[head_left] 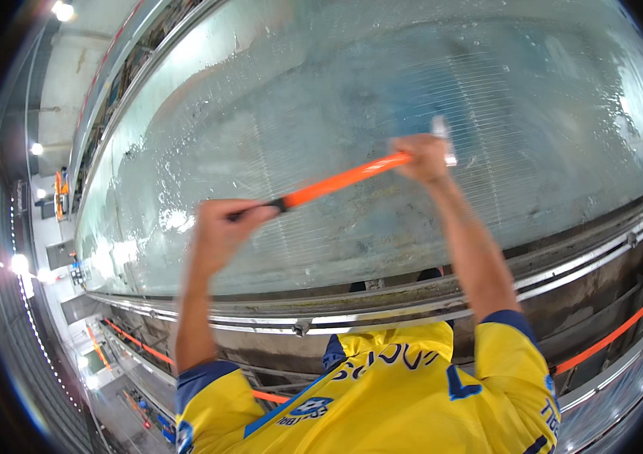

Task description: The person cleans a large curved glass surface using a long-handled squeegee and a purple cloth. They repeatedly apply the squeegee to remove liquid and wipe the surface with the cloth to remove residue.

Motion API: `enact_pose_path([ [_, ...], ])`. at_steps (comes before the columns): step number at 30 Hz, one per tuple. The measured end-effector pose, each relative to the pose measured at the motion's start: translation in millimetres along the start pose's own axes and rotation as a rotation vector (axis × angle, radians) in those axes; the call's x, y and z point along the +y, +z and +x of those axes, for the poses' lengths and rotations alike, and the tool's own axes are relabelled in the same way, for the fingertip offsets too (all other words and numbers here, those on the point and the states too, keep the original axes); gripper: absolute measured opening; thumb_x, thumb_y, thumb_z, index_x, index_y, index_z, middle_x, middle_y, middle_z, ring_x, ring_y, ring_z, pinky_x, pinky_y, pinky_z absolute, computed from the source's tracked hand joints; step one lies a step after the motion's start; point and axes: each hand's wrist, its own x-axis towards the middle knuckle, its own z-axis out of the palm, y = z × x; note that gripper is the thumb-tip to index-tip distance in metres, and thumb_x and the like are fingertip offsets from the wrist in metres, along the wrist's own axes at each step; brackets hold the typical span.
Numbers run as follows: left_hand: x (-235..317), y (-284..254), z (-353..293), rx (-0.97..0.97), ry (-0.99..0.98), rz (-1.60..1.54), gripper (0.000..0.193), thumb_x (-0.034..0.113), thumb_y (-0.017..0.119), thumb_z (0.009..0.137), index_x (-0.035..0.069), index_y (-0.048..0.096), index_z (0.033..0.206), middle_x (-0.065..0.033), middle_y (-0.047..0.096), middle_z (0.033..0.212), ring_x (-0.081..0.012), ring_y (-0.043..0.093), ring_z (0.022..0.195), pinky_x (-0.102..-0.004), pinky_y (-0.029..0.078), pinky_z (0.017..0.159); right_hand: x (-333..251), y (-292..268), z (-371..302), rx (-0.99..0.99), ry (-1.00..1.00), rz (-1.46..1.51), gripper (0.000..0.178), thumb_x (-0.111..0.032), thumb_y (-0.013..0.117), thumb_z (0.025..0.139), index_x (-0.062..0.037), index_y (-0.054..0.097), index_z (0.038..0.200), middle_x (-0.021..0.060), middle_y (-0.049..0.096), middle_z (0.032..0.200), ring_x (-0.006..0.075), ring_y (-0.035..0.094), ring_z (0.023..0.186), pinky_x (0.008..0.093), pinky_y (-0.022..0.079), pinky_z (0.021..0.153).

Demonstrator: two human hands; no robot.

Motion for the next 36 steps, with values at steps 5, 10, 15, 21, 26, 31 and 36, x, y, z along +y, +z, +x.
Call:
enact_pose_path([
  [5, 14, 77, -50, -0.067, 0.097, -0.128, 0.030, 0.029, 0.073, 0.092, 0.005, 0.075, 0.109, -0.0099, 0.053, 0.062, -0.0074, 0.045, 0.058, -0.0310, 0.040, 0.052, 32, -81, -22, -0.193, -0.067, -0.246, 0.018, -0.016, 0.074, 0.069, -0.0194, 0.058, 0.063, 0.0006, 0.057, 0.057, 0.0227, 0.059, 0.053, 0.0391, 0.046, 0.052],
  [10, -131, 18, -141, 0.101, -0.222, -0.234, 0.027, 0.025, 0.073, 0.092, -0.001, 0.077, 0.100, 0.0057, 0.055, 0.064, -0.0025, 0.045, 0.059, -0.0227, 0.033, 0.050, -83, 76, -39, -0.495, -0.140, -0.040, 0.010, -0.032, 0.074, 0.074, -0.0284, 0.065, 0.070, -0.0016, 0.056, 0.059, 0.0213, 0.059, 0.061, 0.0418, 0.047, 0.057],
  [15, -262, -68, -303, 0.358, -0.581, -0.074, 0.024, 0.018, 0.073, 0.089, -0.003, 0.077, 0.098, 0.0019, 0.060, 0.065, -0.0041, 0.051, 0.059, -0.0239, 0.038, 0.052, -282, 253, -77, -0.733, 0.047, 0.621, 0.009, -0.032, 0.066, 0.082, -0.0259, 0.071, 0.078, -0.0020, 0.066, 0.066, 0.0206, 0.065, 0.066, 0.0437, 0.050, 0.062],
  [21, -257, -98, -305, 0.427, -0.595, -0.101, 0.024, 0.012, 0.076, 0.085, -0.005, 0.075, 0.103, -0.0017, 0.064, 0.067, -0.0062, 0.054, 0.058, -0.0252, 0.041, 0.053, -323, 282, -55, -0.700, -0.201, 0.299, 0.014, -0.029, 0.070, 0.070, -0.0262, 0.059, 0.062, -0.0035, 0.055, 0.056, 0.0213, 0.060, 0.057, 0.0376, 0.045, 0.054],
  [26, -175, -75, -214, 0.341, -0.196, 0.202, 0.024, 0.011, 0.077, 0.085, -0.006, 0.074, 0.102, -0.0057, 0.066, 0.067, -0.0080, 0.056, 0.059, -0.0258, 0.041, 0.054, -214, 218, -13, -0.187, -0.179, 0.303, 0.019, -0.022, 0.073, 0.063, -0.0272, 0.056, 0.058, -0.0071, 0.048, 0.049, 0.0144, 0.049, 0.046, 0.0309, 0.037, 0.046],
  [31, -162, -101, -210, 0.310, -0.373, 0.056, 0.025, 0.011, 0.078, 0.082, -0.005, 0.074, 0.101, -0.0123, 0.063, 0.065, -0.0140, 0.058, 0.056, -0.0288, 0.042, 0.055, -231, 221, -25, -0.195, -0.096, 0.318, 0.016, -0.021, 0.073, 0.063, -0.0277, 0.059, 0.059, -0.0073, 0.053, 0.051, 0.0157, 0.053, 0.047, 0.0315, 0.042, 0.048],
  [36, -126, -90, -158, 0.204, -0.193, 0.221, 0.023, 0.013, 0.079, 0.082, -0.005, 0.074, 0.095, -0.0140, 0.063, 0.065, -0.0148, 0.057, 0.056, -0.0284, 0.043, 0.056, -178, 188, 1, -0.087, -0.118, 0.140, 0.018, -0.020, 0.073, 0.060, -0.0222, 0.055, 0.055, -0.0047, 0.053, 0.052, 0.0171, 0.052, 0.046, 0.0317, 0.042, 0.048],
])
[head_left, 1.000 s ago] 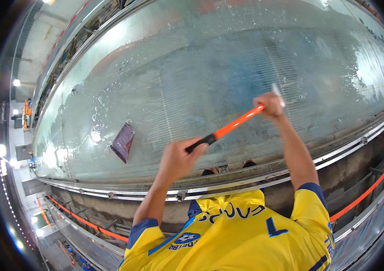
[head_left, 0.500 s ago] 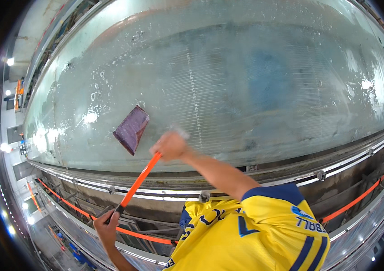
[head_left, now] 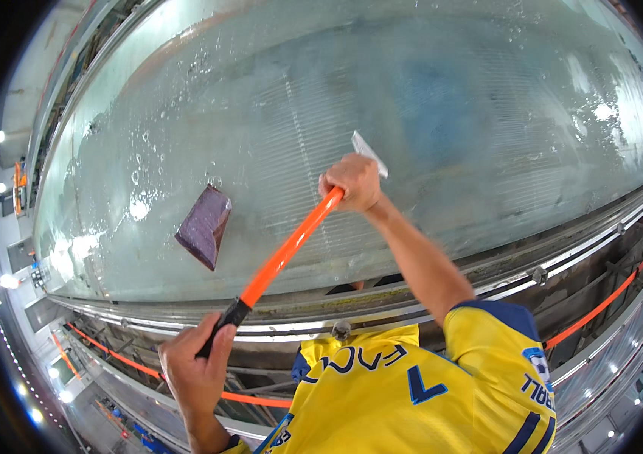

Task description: The person cleans a large curved glass surface using a long-handled squeegee and a purple cloth. They repeatedly apply the squeegee to remove liquid and wipe the surface with the cloth to remove residue.

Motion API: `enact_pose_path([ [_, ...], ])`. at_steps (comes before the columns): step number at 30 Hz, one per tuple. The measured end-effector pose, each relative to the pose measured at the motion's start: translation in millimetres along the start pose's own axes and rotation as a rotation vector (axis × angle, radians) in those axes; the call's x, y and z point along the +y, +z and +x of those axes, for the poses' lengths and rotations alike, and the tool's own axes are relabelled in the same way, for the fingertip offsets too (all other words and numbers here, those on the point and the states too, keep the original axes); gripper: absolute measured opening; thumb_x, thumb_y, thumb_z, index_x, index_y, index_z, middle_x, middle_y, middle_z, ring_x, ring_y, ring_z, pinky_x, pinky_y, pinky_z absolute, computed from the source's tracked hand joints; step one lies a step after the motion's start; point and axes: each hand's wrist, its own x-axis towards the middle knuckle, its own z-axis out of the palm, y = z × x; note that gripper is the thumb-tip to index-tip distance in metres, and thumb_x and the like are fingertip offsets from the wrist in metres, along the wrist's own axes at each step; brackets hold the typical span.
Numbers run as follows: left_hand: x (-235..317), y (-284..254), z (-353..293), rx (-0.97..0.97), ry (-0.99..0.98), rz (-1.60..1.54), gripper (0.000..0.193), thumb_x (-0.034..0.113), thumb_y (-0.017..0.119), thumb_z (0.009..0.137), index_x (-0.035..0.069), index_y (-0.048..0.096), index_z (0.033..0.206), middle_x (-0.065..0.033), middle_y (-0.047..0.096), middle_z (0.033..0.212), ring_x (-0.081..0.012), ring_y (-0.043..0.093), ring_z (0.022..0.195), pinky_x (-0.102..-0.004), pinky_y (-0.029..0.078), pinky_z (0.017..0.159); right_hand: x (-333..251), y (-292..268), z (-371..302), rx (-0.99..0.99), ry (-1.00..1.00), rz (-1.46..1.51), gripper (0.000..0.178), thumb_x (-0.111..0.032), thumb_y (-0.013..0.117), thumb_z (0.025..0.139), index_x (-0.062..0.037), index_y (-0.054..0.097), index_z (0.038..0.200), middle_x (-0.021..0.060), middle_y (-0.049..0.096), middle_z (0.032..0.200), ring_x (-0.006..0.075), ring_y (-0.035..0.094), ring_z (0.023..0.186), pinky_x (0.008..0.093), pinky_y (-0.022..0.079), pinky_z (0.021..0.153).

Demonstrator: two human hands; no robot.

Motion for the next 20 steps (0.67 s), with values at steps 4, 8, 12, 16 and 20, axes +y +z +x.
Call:
enact_pose_path([
  [4, -20, -10, 7, -0.161, -0.046, -0.090, 0.027, 0.018, 0.080, 0.083, -0.003, 0.075, 0.098, -0.0125, 0.068, 0.068, -0.0112, 0.058, 0.058, -0.0286, 0.043, 0.054, -38, -28, -38, -0.055, 0.110, -0.084, 0.033, -0.020, 0.075, 0.073, -0.0193, 0.049, 0.052, -0.0020, 0.046, 0.047, 0.0205, 0.047, 0.043, 0.0349, 0.042, 0.050],
  [8, -30, 109, 18, -0.369, -0.048, -0.419, 0.026, 0.024, 0.075, 0.090, 0.006, 0.076, 0.109, -0.0070, 0.072, 0.075, -0.0098, 0.058, 0.063, -0.0281, 0.047, 0.058, -11, -140, -60, -0.194, 0.217, -0.452, 0.012, -0.018, 0.075, 0.081, -0.0127, 0.064, 0.079, 0.0093, 0.068, 0.092, 0.0259, 0.061, 0.081, 0.0387, 0.049, 0.075],
  [12, 37, 243, 2, -0.512, 0.405, -0.541, 0.031, 0.026, 0.064, 0.098, 0.013, 0.069, 0.125, -0.0163, 0.072, 0.110, -0.0242, 0.069, 0.088, -0.0371, 0.053, 0.074, 22, -219, -132, 0.301, 0.922, -0.434, 0.065, -0.018, 0.070, 0.089, -0.0137, 0.043, 0.148, 0.0182, 0.057, 0.130, 0.0276, 0.064, 0.098, 0.0406, 0.050, 0.086],
  [16, 40, 242, 42, -0.469, 0.898, -0.206, 0.037, 0.030, 0.060, 0.099, 0.011, 0.064, 0.130, -0.0161, 0.060, 0.136, -0.0340, 0.057, 0.120, -0.0461, 0.046, 0.098, -32, -232, -91, 0.408, 1.476, 0.040, 0.073, -0.016, 0.063, 0.095, -0.0120, 0.028, 0.158, 0.0211, 0.055, 0.137, 0.0288, 0.065, 0.101, 0.0392, 0.051, 0.084],
  [20, -95, 204, 169, 0.258, 0.426, 0.223, 0.084, 0.054, 0.072, 0.086, 0.013, 0.043, 0.153, -0.0191, 0.039, 0.157, -0.0419, 0.034, 0.145, -0.0540, 0.029, 0.117, 34, -246, -199, 0.144, 1.333, -0.313, 0.078, -0.019, 0.062, 0.098, -0.0130, 0.016, 0.162, 0.0181, 0.056, 0.132, 0.0150, 0.064, 0.061, 0.0265, 0.048, 0.047],
])
